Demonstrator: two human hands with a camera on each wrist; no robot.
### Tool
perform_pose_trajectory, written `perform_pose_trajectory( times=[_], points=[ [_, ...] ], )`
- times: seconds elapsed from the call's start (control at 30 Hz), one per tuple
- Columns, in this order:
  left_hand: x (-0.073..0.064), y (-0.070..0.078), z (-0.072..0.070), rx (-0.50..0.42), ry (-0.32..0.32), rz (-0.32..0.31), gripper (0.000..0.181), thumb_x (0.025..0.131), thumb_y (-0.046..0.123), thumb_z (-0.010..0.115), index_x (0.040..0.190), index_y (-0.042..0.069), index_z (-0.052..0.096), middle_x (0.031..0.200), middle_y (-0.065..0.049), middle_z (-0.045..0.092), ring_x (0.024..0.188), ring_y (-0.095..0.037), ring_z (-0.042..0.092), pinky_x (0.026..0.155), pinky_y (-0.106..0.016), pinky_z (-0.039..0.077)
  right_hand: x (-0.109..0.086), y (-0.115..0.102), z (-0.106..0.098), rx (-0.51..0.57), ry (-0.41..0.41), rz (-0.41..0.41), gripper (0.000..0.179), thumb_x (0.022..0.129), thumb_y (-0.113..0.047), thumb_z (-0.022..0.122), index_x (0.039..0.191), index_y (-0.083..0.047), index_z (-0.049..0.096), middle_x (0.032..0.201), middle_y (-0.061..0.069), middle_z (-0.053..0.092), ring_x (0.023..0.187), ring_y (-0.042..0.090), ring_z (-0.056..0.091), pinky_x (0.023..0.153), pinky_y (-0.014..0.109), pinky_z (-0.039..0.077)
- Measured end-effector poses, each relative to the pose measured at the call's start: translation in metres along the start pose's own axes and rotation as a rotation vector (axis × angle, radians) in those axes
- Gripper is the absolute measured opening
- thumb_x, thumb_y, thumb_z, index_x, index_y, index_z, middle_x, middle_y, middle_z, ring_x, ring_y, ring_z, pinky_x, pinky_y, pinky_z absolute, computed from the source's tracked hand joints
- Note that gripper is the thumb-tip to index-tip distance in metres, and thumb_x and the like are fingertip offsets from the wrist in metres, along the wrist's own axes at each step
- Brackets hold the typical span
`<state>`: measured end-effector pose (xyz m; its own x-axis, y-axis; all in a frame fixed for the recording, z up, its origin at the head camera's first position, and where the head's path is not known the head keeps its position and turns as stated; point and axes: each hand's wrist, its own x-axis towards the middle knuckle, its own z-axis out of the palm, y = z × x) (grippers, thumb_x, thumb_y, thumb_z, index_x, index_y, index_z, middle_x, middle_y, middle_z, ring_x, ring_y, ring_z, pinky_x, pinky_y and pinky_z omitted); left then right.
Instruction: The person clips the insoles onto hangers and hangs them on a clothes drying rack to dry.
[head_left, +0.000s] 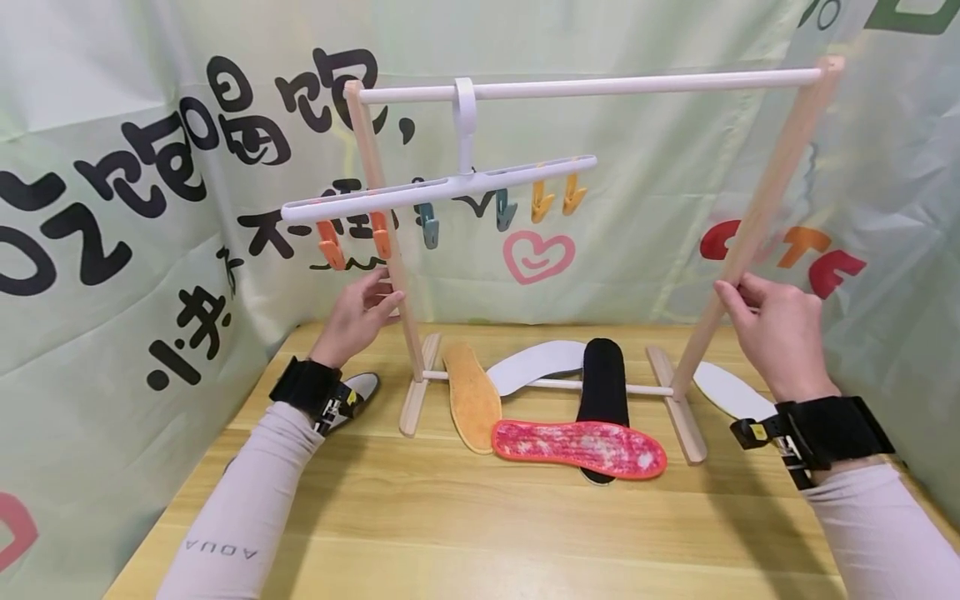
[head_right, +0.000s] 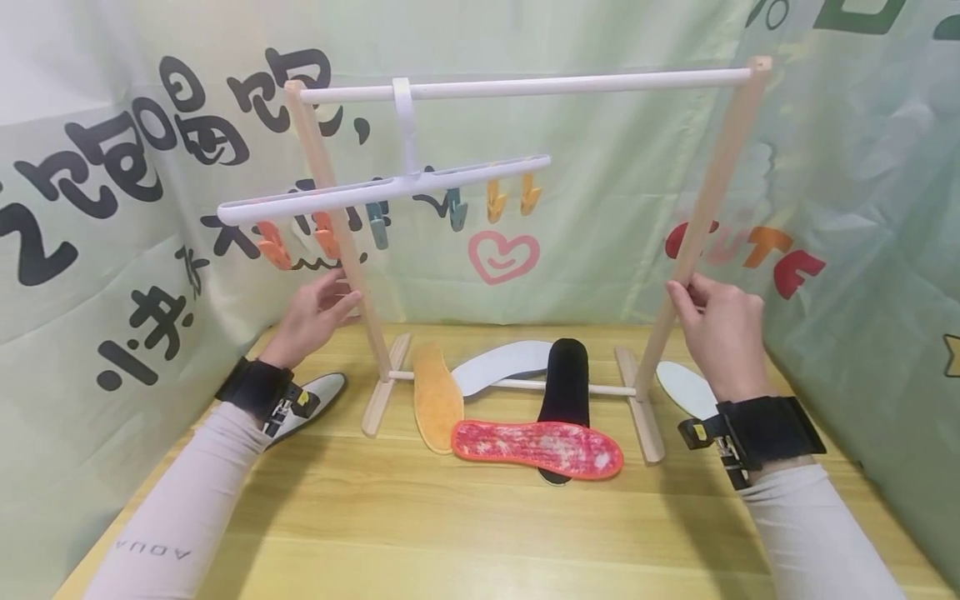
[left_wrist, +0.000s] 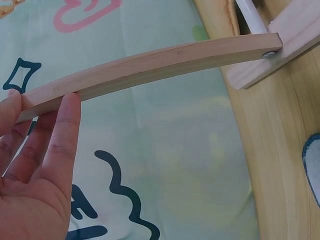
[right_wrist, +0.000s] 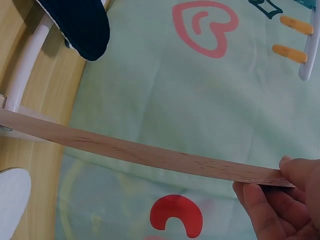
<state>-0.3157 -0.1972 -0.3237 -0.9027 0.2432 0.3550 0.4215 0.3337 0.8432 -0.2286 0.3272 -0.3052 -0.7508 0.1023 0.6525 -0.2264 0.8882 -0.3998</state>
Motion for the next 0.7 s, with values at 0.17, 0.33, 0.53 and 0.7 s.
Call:
perform_pose_trajectory(
  times=[0.17,0.33,0.53,0.7],
  points=[
    [-0.006,0.000,-0.002,0.010,0.017,0.001,0.049,0.111,0.013,0.059,0.156,-0.003,0.048,0.132,-0.034,0.065,0.122,-0.045,0.067,0.094,-0.044,0.064,0.005,0.000,0.004,0.019,-0.017,0.014,0.037,0.109,-0.024,0.065,0.125,0.008,0.074,0.102,0.036,0.075,0.090,0.053,0.065,0.074,0.041,0.034],
    [-0.010,-0.001,-0.003,0.025,0.023,0.009,0.048,0.111,0.010,0.059,0.155,-0.005,0.048,0.130,-0.035,0.066,0.120,-0.046,0.068,0.090,-0.041,0.065,0.010,0.000,0.008,0.022,-0.023,0.016,0.039,0.109,-0.026,0.065,0.125,0.008,0.074,0.104,0.036,0.075,0.090,0.053,0.066,0.074,0.042,0.035],
    [-0.012,-0.002,-0.004,0.057,0.024,0.023,0.046,0.109,0.009,0.061,0.152,-0.003,0.051,0.129,-0.033,0.068,0.119,-0.047,0.070,0.087,-0.039,0.065,0.013,-0.001,0.010,0.022,-0.015,0.018,0.040,0.110,-0.029,0.064,0.129,0.006,0.074,0.104,0.034,0.075,0.085,0.052,0.065,0.071,0.030,0.031],
    [-0.014,-0.001,-0.005,0.050,0.025,0.018,0.045,0.110,0.010,0.060,0.152,-0.003,0.051,0.130,-0.034,0.067,0.121,-0.048,0.069,0.088,-0.037,0.065,0.013,-0.001,0.011,0.025,-0.019,0.032,0.041,0.110,-0.029,0.064,0.129,0.006,0.073,0.105,0.035,0.075,0.086,0.051,0.066,0.064,0.020,0.030]
  ],
)
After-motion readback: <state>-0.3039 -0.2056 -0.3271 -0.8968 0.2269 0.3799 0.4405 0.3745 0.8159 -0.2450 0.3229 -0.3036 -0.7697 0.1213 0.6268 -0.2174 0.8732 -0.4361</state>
